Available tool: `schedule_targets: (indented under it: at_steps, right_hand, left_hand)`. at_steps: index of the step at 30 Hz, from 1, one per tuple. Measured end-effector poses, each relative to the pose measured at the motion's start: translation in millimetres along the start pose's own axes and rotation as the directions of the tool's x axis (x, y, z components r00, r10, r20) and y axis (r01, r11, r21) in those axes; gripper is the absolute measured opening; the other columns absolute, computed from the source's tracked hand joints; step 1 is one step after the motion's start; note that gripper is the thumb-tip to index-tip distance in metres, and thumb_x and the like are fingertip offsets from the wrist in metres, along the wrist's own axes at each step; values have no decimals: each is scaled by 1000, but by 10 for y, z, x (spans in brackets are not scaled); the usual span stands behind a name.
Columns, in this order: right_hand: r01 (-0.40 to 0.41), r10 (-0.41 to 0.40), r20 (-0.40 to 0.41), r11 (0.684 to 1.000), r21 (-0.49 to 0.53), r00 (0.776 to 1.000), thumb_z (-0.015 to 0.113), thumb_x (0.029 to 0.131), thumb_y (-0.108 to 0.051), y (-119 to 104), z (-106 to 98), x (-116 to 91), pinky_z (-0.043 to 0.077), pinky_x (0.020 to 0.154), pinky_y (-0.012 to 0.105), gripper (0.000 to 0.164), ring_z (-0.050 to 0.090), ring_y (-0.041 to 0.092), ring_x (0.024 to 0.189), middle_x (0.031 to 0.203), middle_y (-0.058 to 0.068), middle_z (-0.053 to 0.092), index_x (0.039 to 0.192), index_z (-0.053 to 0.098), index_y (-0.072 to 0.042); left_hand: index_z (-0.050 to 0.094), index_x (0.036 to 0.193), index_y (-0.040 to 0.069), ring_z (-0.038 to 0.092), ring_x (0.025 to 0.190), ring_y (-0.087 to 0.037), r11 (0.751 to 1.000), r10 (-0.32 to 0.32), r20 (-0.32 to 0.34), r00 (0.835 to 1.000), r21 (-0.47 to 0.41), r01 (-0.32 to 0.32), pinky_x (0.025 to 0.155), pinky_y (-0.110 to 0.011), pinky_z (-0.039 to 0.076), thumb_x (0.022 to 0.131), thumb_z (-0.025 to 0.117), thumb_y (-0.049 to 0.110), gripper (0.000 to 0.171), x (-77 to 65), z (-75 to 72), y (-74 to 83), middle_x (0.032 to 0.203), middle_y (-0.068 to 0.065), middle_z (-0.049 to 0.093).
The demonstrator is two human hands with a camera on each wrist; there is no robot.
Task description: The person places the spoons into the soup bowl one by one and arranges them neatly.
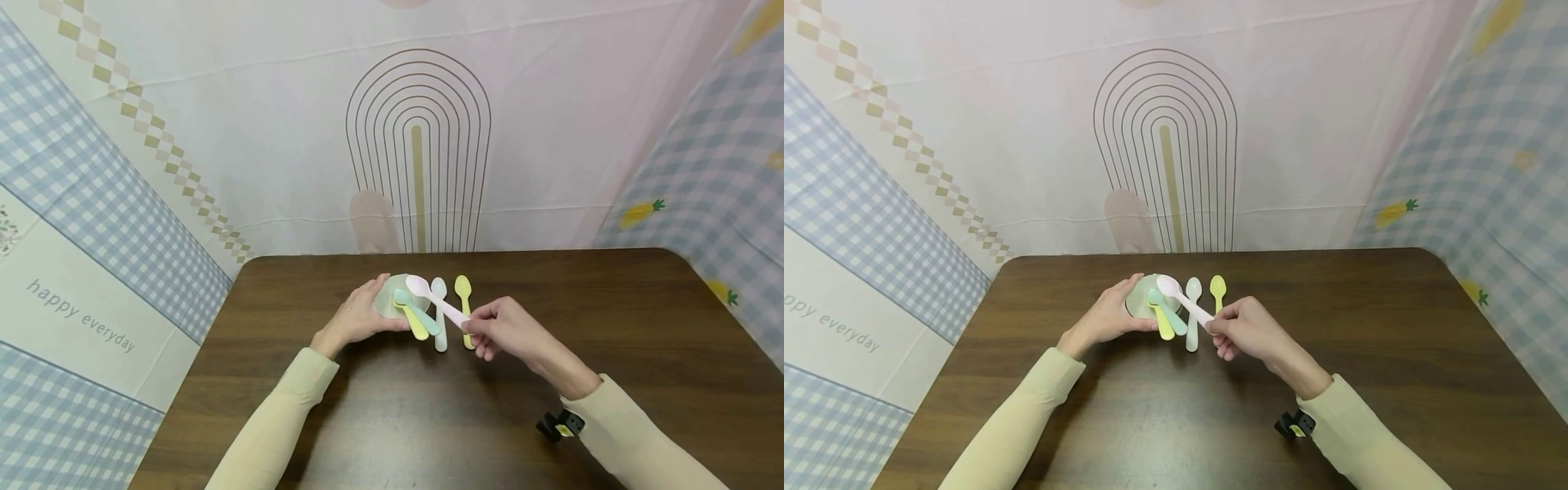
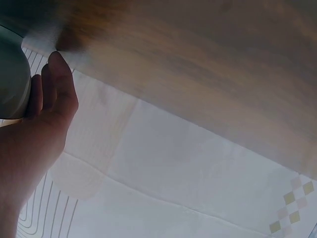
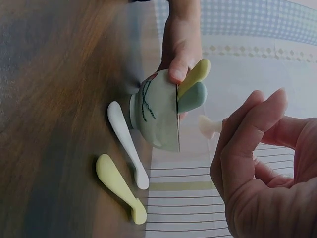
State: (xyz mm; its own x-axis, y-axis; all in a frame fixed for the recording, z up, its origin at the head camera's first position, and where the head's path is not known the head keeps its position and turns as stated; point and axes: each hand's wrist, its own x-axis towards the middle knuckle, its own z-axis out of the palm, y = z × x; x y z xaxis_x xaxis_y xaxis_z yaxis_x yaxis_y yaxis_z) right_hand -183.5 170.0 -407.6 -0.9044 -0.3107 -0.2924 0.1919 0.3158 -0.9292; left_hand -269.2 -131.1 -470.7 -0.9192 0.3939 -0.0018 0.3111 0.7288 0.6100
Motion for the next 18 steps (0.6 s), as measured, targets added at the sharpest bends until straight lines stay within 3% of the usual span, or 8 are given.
schedule_targets:
  at_steps: [13,14,18]
  right_hand:
    - [-19,18,39,1000,25,999,65,102,-8,9,19,204,54,54,21,23,61,7,59,69,0,63,104,70,14]
    - [-19,18,40,1000,23,999,65,102,-8,9,24,217,55,54,20,22,61,7,59,69,0,63,102,70,13]
    - [-25,24,45,999,21,999,66,102,-8,19,46,264,55,54,20,22,61,6,58,70,0,63,102,71,13]
  left_hand:
    - [37,170,7,48,156,-41,1000,5,4,1000,-5,-5,128,-58,42,78,93,56,118,-7,-6,3,170,-20,48]
    - [36,170,8,48,157,-38,1000,28,-4,1000,-8,-28,128,-55,42,76,92,64,123,21,31,-93,171,-19,48]
    - [36,170,7,48,157,-39,999,38,-7,999,-18,-38,128,-57,42,75,91,65,124,25,37,-105,170,-19,48]
